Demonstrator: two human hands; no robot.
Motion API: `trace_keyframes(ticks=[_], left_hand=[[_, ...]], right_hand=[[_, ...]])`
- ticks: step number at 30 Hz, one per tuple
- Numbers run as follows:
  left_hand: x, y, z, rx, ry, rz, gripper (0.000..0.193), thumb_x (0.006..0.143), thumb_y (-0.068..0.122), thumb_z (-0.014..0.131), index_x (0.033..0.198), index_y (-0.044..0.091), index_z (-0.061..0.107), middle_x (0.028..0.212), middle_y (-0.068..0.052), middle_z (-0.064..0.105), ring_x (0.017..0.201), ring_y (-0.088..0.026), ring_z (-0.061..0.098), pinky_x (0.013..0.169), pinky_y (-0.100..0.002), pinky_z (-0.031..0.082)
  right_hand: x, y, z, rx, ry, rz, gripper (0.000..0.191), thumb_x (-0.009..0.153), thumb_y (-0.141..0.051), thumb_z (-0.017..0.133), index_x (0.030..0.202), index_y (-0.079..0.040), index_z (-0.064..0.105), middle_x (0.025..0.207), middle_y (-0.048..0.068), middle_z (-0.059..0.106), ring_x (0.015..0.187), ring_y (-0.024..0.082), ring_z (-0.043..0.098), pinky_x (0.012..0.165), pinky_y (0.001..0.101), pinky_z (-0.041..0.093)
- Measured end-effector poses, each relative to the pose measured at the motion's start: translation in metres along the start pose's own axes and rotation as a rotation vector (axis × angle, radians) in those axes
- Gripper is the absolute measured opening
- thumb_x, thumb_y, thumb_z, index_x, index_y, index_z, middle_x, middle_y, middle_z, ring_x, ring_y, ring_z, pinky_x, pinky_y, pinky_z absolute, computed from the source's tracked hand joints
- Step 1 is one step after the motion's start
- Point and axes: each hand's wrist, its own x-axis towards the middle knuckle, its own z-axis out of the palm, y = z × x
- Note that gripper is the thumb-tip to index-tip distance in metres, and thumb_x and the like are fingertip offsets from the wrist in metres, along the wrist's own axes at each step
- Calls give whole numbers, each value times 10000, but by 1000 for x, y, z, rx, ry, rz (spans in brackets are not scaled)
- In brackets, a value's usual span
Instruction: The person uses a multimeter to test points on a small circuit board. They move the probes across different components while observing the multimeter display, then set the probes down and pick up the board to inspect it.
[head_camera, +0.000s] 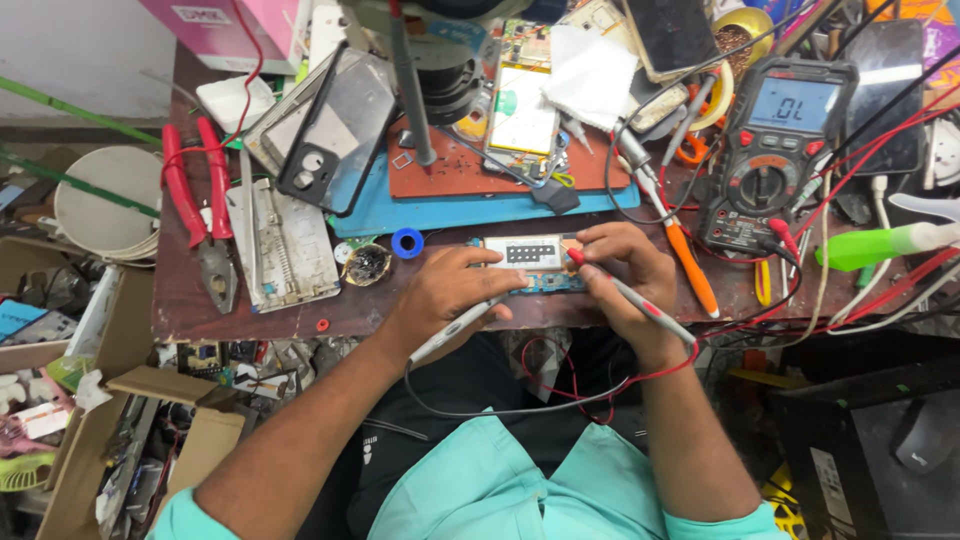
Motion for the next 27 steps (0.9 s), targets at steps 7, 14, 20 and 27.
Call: trace_keyframes(ticks=[7, 14, 20, 27], left_hand=[[2, 0, 2, 11, 16, -41, 332, 964, 352, 686, 1225, 150, 718, 1227, 3, 740, 1194, -251, 665, 975, -404, 496], [5, 8, -4, -113, 86, -102, 274, 1013, 316, 662, 1191, 107, 656, 1259, -35, 734, 1266, -274, 651, 1039, -412, 501], [16, 13, 6, -109, 77, -117, 279, 1007, 316, 664, 1189, 104, 675, 1224, -64, 719, 1264, -303, 651, 1036, -427, 512], [19, 21, 17, -39, 76, 52, 269, 976, 325, 699, 1128, 103, 690, 1226, -66, 728, 1243, -323, 656, 1029, -449, 530]], right_hand=[[7, -4, -25, -418, -177, -213, 203, 829, -2, 722, 1027, -37, 700, 1026, 102, 726, 985, 280, 699, 897, 371, 546], [2, 1, -31, -195, -194, -34, 251, 753, -39, 731, 1004, -37, 721, 1030, 81, 708, 946, 234, 697, 824, 338, 565], [8, 1, -30, -290, -322, -224, 192, 709, -55, 787, 887, -71, 718, 986, 36, 760, 1059, 257, 701, 911, 364, 567], [11, -1, -28, -349, -366, -201, 126, 673, -74, 726, 782, -74, 663, 1011, 50, 770, 1093, 260, 706, 936, 386, 541]])
